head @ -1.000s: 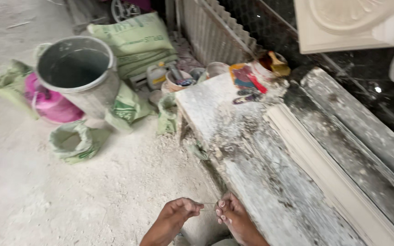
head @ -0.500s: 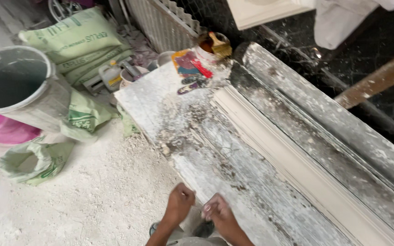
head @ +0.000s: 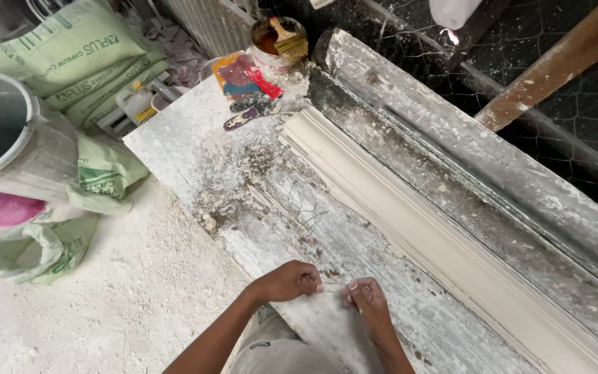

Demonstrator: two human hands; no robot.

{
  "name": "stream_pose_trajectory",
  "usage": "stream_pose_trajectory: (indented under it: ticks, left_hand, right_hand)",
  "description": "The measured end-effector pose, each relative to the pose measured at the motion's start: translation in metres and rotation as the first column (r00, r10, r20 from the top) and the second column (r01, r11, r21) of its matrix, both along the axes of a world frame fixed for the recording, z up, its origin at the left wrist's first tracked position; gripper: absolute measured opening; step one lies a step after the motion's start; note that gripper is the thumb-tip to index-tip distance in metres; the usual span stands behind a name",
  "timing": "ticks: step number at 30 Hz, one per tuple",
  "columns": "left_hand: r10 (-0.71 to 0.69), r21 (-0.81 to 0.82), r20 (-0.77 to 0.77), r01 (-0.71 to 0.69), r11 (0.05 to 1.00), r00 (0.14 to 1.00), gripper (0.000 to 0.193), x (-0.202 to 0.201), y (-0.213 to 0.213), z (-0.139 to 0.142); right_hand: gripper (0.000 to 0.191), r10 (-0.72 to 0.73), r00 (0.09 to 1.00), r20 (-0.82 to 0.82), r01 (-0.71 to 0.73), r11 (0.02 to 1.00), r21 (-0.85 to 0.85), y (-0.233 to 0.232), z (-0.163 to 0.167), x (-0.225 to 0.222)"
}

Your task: The person first bends and handles small wire pieces on a plaster-dusted workbench, then uses an orange sponge to wipe the surface of a long white plaster cornice molding, and finally lays a long green strip along the molding and runs a hand over it.

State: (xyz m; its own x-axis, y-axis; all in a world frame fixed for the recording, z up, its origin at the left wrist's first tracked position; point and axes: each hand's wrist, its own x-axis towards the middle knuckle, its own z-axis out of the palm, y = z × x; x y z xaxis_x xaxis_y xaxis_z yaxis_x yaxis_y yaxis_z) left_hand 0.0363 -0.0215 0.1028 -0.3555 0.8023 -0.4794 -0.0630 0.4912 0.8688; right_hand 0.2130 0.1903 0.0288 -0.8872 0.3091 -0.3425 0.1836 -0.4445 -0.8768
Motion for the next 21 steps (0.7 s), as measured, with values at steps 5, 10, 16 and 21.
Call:
stream_pose_trajectory:
  ticks: [5, 10, 16, 21]
  left_hand:
    - [0.424, 0.058, -0.047, -0.421, 0.905, 0.905, 0.016, -0.042, 0.030, -0.029]
    - [0.757, 0.075, -0.210, -0.762, 0.643, 0.618, 0.019, -0.049, 0.047, -0.079]
    - [0.652, 0.178, -0.644, -0.750, 0.636, 0.400, 0.048, -0.036, 0.059, -0.085]
    - [0.498, -0.121, -0.661, -0.734, 0.668, 0.562, 0.048, -0.035, 0.069, -0.063]
  right_hand:
    - [0.037, -0.051, 0.976, 0.213, 0.042, 0.998, 0.047, 0.014, 0.007, -0.013]
    - [0.039, 0.002, 0.980, 0.197, 0.002, 1.000, -0.019, 0.009, -0.007, -0.020]
    - [0.035, 0.095, 0.964, 0.247, -0.111, 0.992, 0.056, 0.003, -0.021, -0.022]
    - [0.035, 0.143, 0.951, 0.276, -0.169, 0.983, 0.074, 0.007, -0.017, -0.024]
